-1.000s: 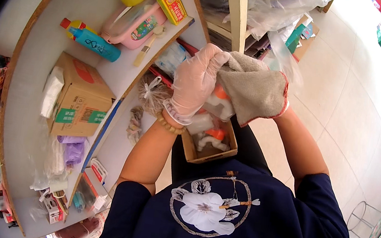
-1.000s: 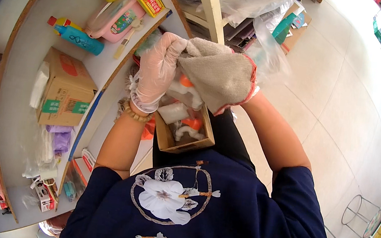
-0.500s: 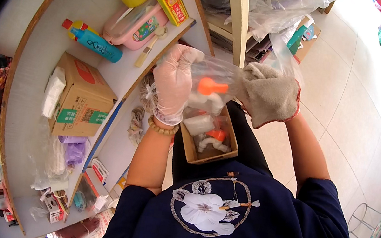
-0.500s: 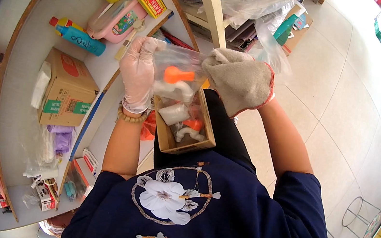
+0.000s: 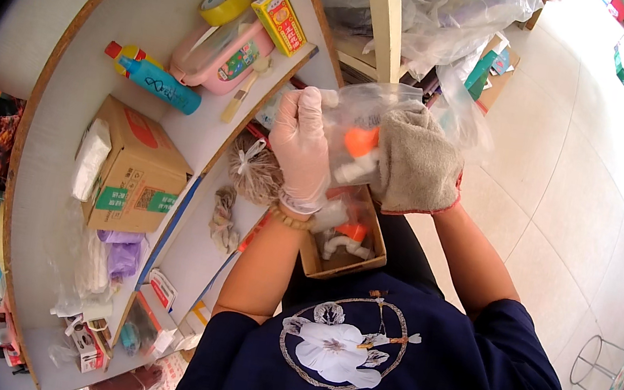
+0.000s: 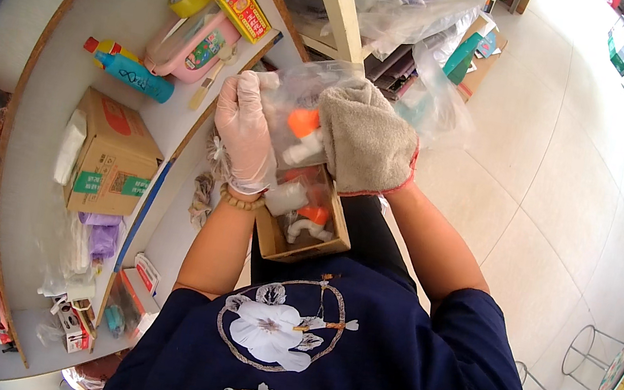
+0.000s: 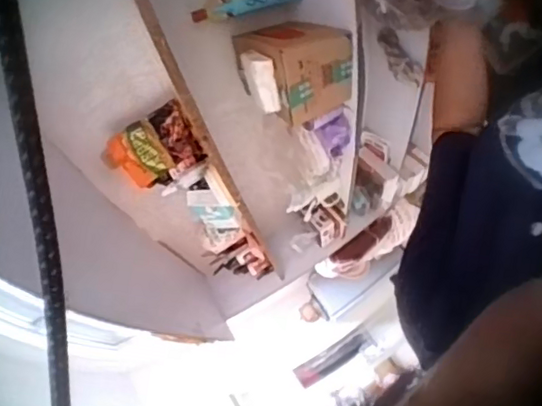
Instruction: The person places small items into a cardboard box, then repeatedly picks up plastic bags containing white objects, opens them, and places the contents into the box. The person handles the items one at a time and continues to pack the box.
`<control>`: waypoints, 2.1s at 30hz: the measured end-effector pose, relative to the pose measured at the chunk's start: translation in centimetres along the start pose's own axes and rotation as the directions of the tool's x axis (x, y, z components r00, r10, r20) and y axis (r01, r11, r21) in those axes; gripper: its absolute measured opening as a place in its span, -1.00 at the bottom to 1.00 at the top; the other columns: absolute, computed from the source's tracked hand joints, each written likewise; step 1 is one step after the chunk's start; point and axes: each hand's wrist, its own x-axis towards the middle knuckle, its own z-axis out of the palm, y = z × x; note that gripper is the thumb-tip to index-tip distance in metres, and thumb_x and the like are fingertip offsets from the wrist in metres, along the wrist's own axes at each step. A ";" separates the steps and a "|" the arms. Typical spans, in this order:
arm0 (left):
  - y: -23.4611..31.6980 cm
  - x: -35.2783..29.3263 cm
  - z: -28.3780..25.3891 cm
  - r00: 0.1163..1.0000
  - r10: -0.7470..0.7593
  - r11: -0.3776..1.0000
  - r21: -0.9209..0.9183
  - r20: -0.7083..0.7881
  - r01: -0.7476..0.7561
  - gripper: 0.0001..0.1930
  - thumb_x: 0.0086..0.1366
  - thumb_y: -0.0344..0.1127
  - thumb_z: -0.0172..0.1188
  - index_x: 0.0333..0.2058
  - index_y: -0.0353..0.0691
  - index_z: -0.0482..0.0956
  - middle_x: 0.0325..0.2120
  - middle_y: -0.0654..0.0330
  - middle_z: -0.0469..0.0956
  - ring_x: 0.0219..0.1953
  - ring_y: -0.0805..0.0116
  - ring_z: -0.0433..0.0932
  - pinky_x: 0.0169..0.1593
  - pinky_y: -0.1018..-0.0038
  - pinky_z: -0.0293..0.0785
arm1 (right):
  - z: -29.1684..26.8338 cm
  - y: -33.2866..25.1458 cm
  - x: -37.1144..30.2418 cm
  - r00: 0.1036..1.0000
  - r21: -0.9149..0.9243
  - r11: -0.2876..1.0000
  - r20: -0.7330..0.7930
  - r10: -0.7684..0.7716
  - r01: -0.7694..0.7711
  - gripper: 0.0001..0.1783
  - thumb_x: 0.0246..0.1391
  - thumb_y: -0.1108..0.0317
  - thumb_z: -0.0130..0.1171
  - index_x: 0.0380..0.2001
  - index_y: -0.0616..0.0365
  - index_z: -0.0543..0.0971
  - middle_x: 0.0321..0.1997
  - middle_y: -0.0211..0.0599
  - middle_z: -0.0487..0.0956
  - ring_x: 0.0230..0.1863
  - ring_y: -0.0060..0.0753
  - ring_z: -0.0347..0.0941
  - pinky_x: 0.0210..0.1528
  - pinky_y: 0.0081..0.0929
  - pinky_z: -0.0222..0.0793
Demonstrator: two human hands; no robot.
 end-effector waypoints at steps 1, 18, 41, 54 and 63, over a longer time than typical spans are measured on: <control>0.3 0.3 -0.6 1.000 0.003 0.999 0.032 0.021 -0.003 -0.78 0.36 -0.25 0.06 -0.36 -0.29 0.49 -0.48 0.28 0.52 -0.42 0.54 0.42 -0.33 0.61 0.33 | -1.2 -1.0 0.8 0.967 -0.312 0.949 0.223 0.121 -0.047 -0.66 -0.27 0.26 0.25 -0.33 0.09 0.49 -0.27 -0.21 0.44 -0.15 -0.01 0.33 -0.08 -0.27 0.31; 0.9 0.8 -0.4 0.877 -0.065 0.940 0.323 0.476 -0.105 -0.69 0.25 -0.11 0.16 -0.48 -0.26 0.49 -0.66 0.09 0.39 -0.60 0.20 0.40 -0.47 0.39 0.32 | -3.7 -0.2 1.9 0.891 -0.076 0.971 0.417 -0.177 0.228 -0.76 -0.17 0.38 0.14 -0.33 0.14 0.49 -0.37 -0.32 0.42 -0.24 -0.30 0.44 -0.24 -0.45 0.39; -0.1 -2.2 1.5 0.960 -0.275 0.915 -0.289 0.060 0.281 -0.69 0.41 -0.15 -0.04 -0.43 -0.23 0.46 -0.49 0.37 0.47 -0.43 0.63 0.33 -0.28 0.65 0.28 | -2.0 -0.1 0.3 0.937 -0.300 0.931 0.210 0.280 -0.210 -0.90 -0.20 0.41 0.14 -0.51 0.06 0.45 -0.42 -0.28 0.46 -0.13 -0.18 0.38 -0.17 -0.32 0.37; -0.6 -3.5 1.3 0.975 -0.217 0.930 -0.292 0.048 0.222 -0.74 0.42 -0.20 -0.04 -0.42 -0.19 0.47 -0.57 0.48 0.39 -0.60 0.76 0.14 -0.54 0.73 0.05 | 1.2 2.9 -1.0 0.948 -0.415 0.852 -0.141 0.286 -0.319 -0.87 -0.03 0.32 0.06 -0.40 0.11 0.49 -0.36 -0.17 0.48 -0.26 -0.09 0.49 -0.28 -0.24 0.41; 0.0 -1.8 -2.0 0.943 -0.251 0.960 -0.071 0.219 0.272 -0.76 0.37 -0.19 0.03 -0.23 -0.24 0.54 -0.38 0.29 0.44 -0.42 0.59 0.36 -0.33 0.62 0.32 | 0.0 5.4 -0.7 0.821 -0.285 0.782 -0.032 0.570 -0.554 -0.81 0.02 0.29 0.02 -0.40 0.17 0.53 -0.40 -0.06 0.55 -0.29 -0.06 0.53 -0.27 -0.21 0.41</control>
